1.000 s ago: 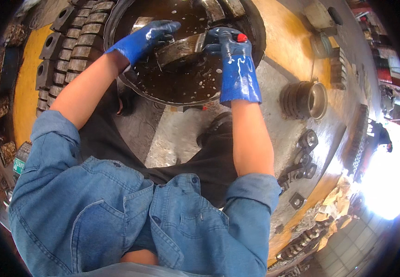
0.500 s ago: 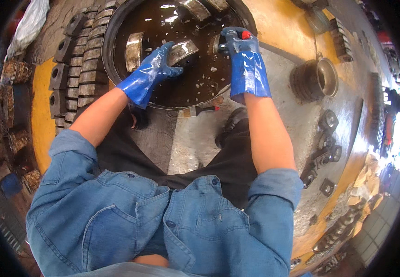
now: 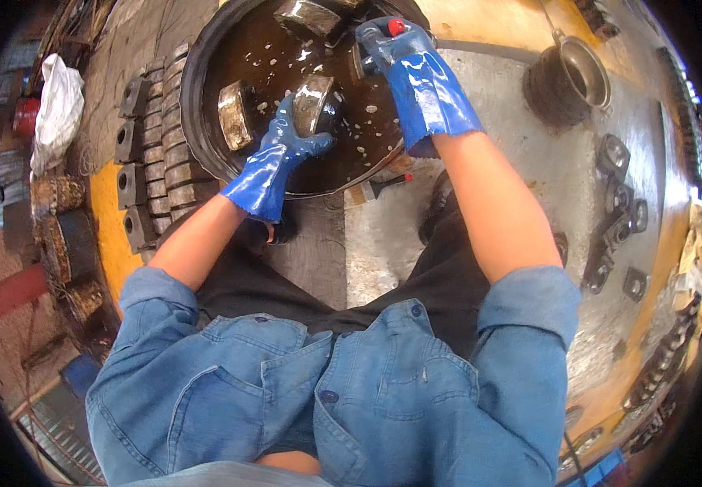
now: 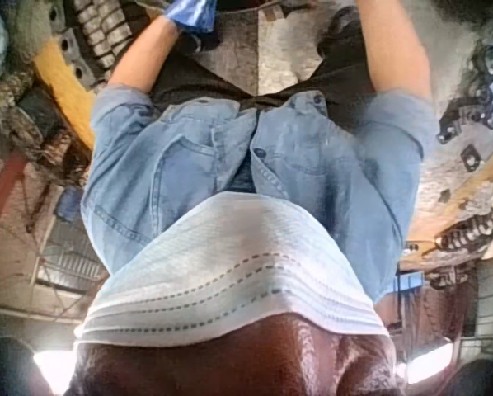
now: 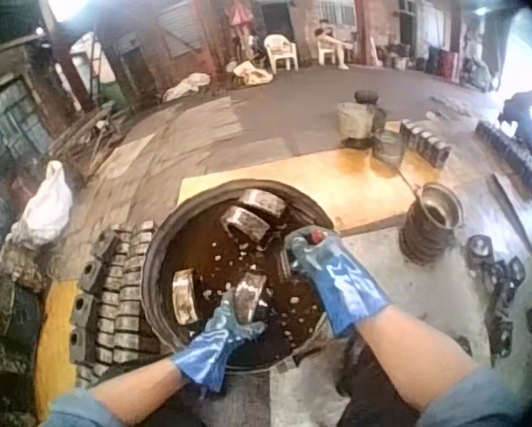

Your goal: The person cleans several metal engine components by immersing them in a bucket of liquid and scrubbing their surfaces using a small brush.

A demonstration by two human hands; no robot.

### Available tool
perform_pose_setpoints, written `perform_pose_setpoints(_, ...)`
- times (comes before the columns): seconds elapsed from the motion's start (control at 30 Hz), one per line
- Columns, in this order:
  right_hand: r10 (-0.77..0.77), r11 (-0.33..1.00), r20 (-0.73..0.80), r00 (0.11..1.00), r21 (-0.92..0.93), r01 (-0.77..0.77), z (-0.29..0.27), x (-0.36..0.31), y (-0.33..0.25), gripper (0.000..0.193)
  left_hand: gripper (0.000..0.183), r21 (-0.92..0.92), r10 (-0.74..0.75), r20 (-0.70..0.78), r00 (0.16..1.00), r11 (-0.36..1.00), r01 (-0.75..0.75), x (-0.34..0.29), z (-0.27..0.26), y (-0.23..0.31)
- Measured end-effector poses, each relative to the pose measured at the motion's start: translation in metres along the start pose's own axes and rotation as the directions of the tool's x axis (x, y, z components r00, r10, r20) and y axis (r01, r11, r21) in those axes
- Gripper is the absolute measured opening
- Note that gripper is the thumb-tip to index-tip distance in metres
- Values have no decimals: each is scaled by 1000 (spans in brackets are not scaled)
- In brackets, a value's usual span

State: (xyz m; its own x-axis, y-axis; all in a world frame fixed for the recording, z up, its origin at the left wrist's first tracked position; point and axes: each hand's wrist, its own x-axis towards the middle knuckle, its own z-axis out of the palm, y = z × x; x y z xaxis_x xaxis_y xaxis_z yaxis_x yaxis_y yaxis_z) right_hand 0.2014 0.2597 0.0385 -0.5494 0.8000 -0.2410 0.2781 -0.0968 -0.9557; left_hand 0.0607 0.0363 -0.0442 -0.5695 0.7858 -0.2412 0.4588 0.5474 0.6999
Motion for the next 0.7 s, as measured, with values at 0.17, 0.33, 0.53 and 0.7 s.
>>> perform_pose_setpoints(0.17,-81,995,-21,996,-55,80,0,19,23,24,108,-117,95,-41,995,988,-99,5,8,-1)
perform_pose_setpoints(0.33,-17,999,-53,998,44,19,2,21,13,21,98,-155,74,-152,986,983,-98,0,30,1)
perform_pose_setpoints(0.53,-132,987,-54,990,84,136,-15,5,9,16,60,-341,24,34,999,940,-11,26,1,40)
perform_pose_setpoints(0.7,-107,987,-33,994,116,111,-39,-18,-7,16,34,-198,12,157,987,980,20,49,-30,55)
